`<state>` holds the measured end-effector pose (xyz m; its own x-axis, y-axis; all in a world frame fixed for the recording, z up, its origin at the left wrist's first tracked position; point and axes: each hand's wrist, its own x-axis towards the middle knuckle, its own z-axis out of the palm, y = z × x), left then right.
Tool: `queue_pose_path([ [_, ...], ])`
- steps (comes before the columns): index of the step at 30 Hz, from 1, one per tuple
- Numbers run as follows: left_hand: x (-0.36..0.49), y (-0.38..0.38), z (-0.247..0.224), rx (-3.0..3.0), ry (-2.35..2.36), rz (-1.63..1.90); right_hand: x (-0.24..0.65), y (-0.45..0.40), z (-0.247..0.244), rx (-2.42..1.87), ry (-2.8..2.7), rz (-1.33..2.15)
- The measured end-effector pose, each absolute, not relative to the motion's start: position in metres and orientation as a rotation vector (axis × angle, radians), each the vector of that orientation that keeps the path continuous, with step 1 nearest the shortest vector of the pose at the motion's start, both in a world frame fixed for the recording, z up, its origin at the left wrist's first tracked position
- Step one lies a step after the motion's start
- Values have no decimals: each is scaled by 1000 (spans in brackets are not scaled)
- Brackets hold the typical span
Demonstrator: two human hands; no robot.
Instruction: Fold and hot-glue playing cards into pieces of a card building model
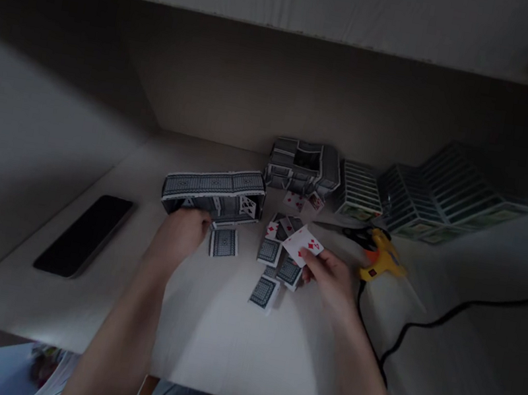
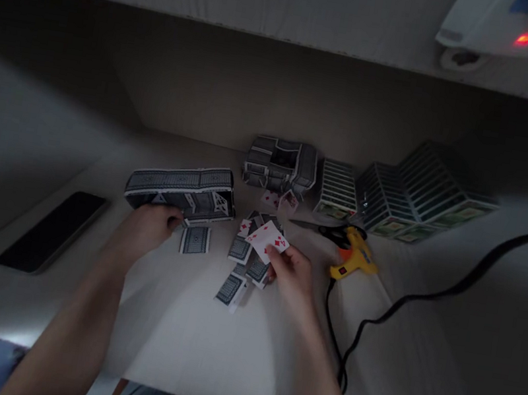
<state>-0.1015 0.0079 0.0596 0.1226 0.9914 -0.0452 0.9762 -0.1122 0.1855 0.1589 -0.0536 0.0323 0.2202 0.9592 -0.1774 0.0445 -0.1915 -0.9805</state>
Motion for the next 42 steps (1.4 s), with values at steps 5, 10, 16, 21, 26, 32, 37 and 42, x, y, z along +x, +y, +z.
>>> queue_pose_path([
  [5, -112, 13, 71, 2143, 1950, 277, 159, -52, 32, -1469, -997, 1147],
  [10, -111, 13, 78, 2064, 1911, 318, 156, -53, 37, -1497, -1014, 1126],
  [16, -102, 12, 68, 2183, 2032, -40, 155, -54, 40, -1532, -1006, 1101],
  [21, -97, 6, 75, 2097, 1952, 0, 154, -54, 39, -1547, -1017, 1102],
  [26, -82, 7, 68, 2253, 2105, 510, 154, -53, 38, -1579, -1023, 1097],
  [32, -66, 2, 61, 2279, 2273, 105, 155, -53, 36, -1581, -1037, 1091],
  [37, -62, -14, 68, 2341, 2246, 52, 156, -54, 34, -1568, -1049, 1090],
  [42, -59, -23, 67, 2349, 2187, 20, 156, -53, 34, -1591, -1047, 1085],
])
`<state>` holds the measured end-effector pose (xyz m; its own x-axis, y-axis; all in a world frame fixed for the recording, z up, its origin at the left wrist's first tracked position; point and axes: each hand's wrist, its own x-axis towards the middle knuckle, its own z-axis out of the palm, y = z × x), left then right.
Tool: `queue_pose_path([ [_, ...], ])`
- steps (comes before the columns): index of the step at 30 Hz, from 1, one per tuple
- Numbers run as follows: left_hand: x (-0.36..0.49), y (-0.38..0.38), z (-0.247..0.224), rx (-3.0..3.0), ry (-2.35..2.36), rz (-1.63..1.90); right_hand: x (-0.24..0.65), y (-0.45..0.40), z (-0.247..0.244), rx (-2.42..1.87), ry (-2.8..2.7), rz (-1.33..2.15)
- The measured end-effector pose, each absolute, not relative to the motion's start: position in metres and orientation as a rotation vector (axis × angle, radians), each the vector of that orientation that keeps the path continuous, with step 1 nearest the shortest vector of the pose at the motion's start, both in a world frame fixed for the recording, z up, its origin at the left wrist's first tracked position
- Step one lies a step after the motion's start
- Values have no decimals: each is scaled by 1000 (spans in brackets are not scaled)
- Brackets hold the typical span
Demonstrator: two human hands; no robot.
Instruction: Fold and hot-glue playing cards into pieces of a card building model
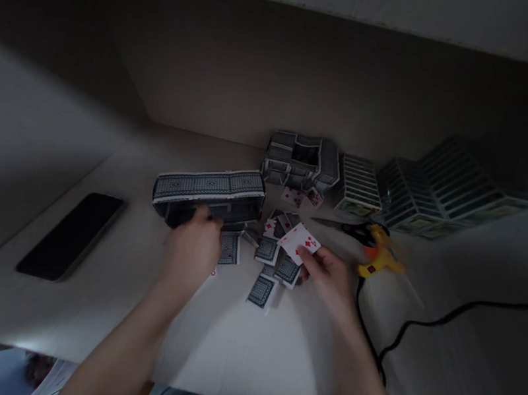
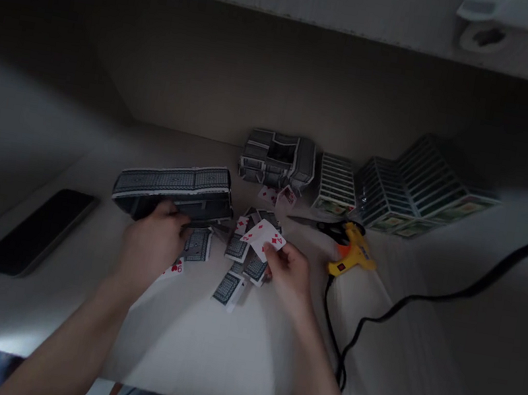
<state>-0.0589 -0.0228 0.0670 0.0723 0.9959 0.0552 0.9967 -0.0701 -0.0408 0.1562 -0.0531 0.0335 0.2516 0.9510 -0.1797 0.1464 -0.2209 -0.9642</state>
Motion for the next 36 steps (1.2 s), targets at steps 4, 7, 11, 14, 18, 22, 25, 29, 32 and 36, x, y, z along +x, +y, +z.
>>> queue_pose_path([
  [4, -62, -21, 70, -2232, -2113, -107, 157, -53, 34, -1608, -1065, 1069],
  [7, -66, -19, 77, -2097, -2197, -227, 157, -53, 35, -1611, -1071, 1069],
  [11, -66, -15, 78, -1962, -2368, -357, 157, -54, 34, -1591, -1056, 1088],
  [14, -59, -11, 69, -2077, -2406, -422, 156, -54, 35, -1581, -1079, 1076],
  [18, -48, -3, 49, -2452, -2158, -282, 154, -53, 38, -1579, -1069, 1073],
  [22, -47, 7, 34, -2614, -1779, -351, 151, -53, 41, -1586, -1052, 1067],
  [25, -48, 14, 30, -2633, -1655, -399, 152, -53, 38, -1571, -1051, 1077],
  [29, -45, 21, 26, -2598, -1671, -326, 153, -53, 32, -1536, -1040, 1113],
  [32, -41, 26, 23, -2532, -1754, -252, 153, -52, 30, -1513, -1033, 1113],
  [36, -39, 32, 22, -2503, -1842, -303, 151, -52, 29, -1512, -1045, 1122],
])
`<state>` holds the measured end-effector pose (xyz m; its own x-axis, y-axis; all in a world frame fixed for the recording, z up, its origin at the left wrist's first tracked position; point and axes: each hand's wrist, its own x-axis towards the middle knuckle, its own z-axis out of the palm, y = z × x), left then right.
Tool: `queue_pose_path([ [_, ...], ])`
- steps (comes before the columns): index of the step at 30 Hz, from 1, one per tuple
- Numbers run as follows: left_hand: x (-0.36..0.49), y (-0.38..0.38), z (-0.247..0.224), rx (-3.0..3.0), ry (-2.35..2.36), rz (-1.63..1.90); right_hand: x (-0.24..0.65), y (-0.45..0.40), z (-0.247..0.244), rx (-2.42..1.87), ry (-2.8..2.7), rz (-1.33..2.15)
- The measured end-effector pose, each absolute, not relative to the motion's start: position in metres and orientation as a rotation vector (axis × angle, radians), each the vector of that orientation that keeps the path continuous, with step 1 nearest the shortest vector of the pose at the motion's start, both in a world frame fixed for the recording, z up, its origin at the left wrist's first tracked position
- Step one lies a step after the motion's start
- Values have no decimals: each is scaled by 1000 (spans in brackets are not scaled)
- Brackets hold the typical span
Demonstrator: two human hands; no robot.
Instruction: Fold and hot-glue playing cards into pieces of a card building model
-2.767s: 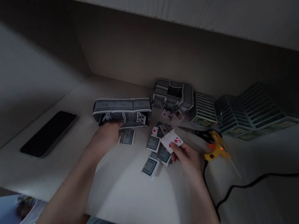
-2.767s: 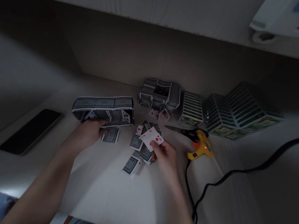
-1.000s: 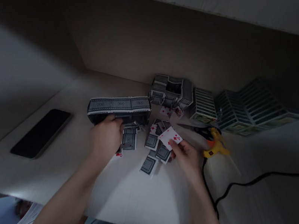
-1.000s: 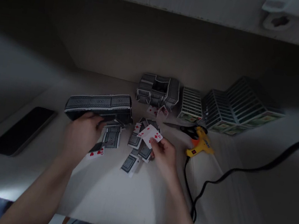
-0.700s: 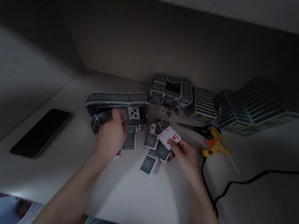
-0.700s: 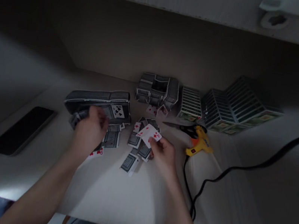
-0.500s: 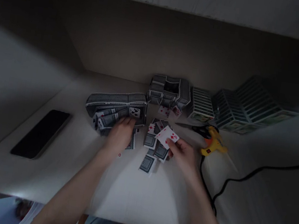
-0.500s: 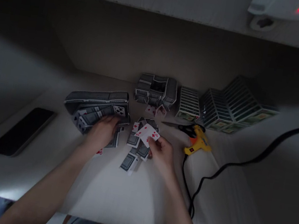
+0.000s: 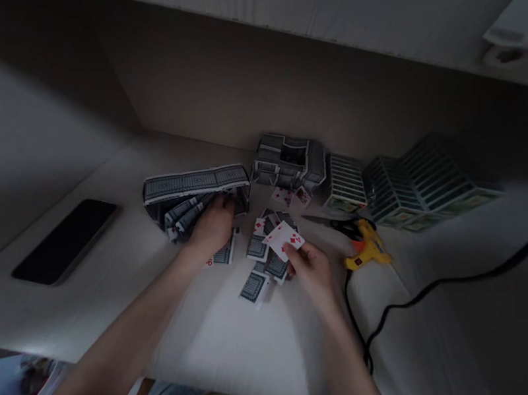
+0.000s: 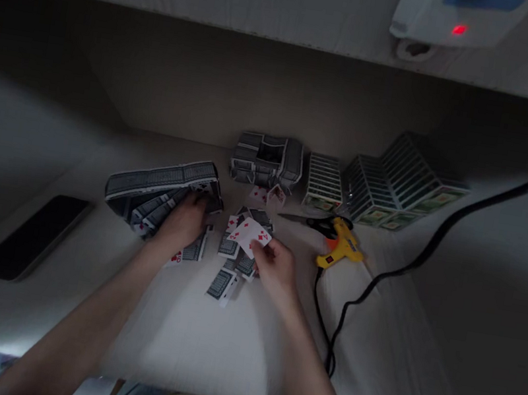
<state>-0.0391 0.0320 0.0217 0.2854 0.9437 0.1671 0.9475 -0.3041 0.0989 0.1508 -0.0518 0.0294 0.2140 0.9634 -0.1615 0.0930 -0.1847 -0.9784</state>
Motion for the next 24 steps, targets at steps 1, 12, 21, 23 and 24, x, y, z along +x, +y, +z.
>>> queue_pose_path([
  [1, -39, 32, 22, -2503, -1859, -332, 151, -52, 29, -1512, -1046, 1125],
  [12, -41, 30, 26, -2537, -2033, -499, 148, -52, 28, -1476, -1044, 1157],
  [21, -36, 0, 57, -3369, -2398, -1416, 145, -53, 20, -1523, -1100, 1135],
  [23, -31, -4, 60, -3436, -2415, -1371, 146, -53, 18, -1541, -1189, 1001],
  [24, -28, -6, 59, -3418, -2422, -1337, 147, -53, 17, -1539, -1226, 942],
])
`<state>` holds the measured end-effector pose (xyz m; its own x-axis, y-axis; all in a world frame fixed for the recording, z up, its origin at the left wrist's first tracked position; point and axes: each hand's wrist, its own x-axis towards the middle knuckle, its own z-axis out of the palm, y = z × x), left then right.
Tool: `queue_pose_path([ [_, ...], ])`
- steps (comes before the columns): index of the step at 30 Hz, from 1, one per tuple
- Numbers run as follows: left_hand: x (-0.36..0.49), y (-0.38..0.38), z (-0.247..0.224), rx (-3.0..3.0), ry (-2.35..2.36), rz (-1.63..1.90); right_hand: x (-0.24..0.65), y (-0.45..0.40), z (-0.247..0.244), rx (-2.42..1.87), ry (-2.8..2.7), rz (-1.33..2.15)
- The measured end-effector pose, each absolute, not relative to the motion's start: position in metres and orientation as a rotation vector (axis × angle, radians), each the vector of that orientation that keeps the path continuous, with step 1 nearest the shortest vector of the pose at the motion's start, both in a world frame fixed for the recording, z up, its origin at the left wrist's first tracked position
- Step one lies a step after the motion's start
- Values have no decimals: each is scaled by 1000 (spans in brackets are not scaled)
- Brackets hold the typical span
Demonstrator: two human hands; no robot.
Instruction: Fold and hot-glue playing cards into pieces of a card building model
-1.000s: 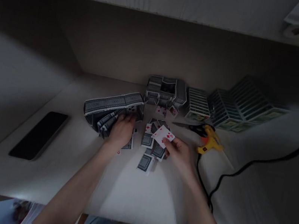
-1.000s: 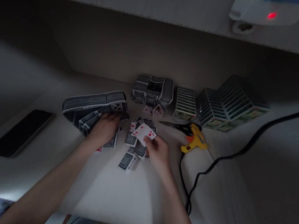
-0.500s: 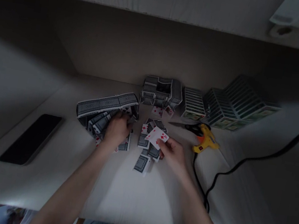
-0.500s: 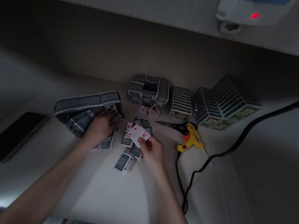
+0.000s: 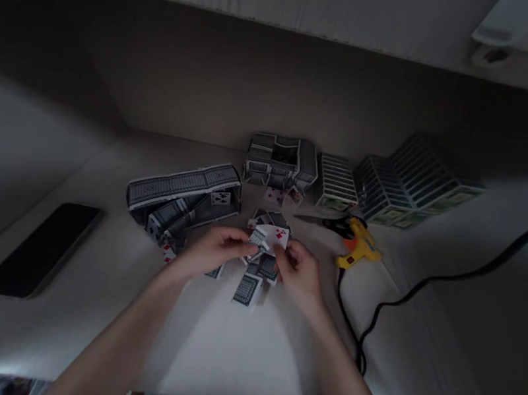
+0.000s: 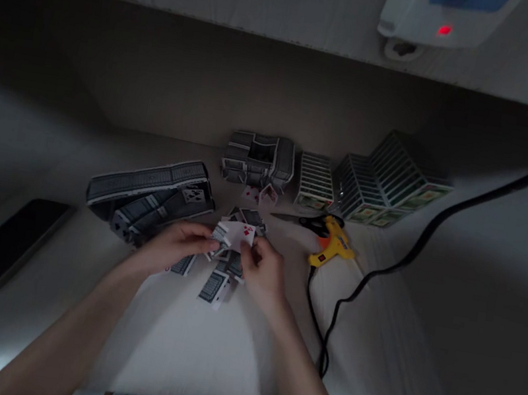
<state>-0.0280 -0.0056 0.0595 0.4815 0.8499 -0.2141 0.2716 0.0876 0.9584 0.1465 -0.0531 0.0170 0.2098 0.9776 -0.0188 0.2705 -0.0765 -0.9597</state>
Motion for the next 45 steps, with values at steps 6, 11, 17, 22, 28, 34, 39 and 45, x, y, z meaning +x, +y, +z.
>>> queue_pose_path([
  [6, -20, -5, 50, 1455, 1057, 650, 153, -52, 19, -1543, -1251, 806],
  [11, -27, 0, 43, 1316, 1120, 691, 163, -50, 24, -1599, -1188, 711],
  [17, -32, 5, 29, 1589, 1243, 605, 170, -47, 23, -1603, -1117, 692],
  [22, -31, -1, 36, 1881, 1285, 583, 165, -48, 25, -1558, -1127, 741],
  [28, -22, -6, 47, 1565, 1134, 671, 154, -52, 26, -1488, -1202, 793],
  [34, -23, -8, 51, 1226, 886, 649, 154, -52, 24, -1456, -1258, 752],
  [39, -23, -9, 52, 1249, 799, 645, 150, -54, 29, -1432, -1240, 788],
  [45, -22, -8, 50, 1274, 861, 727, 172, -48, 33, -1532, -1182, 546],
])
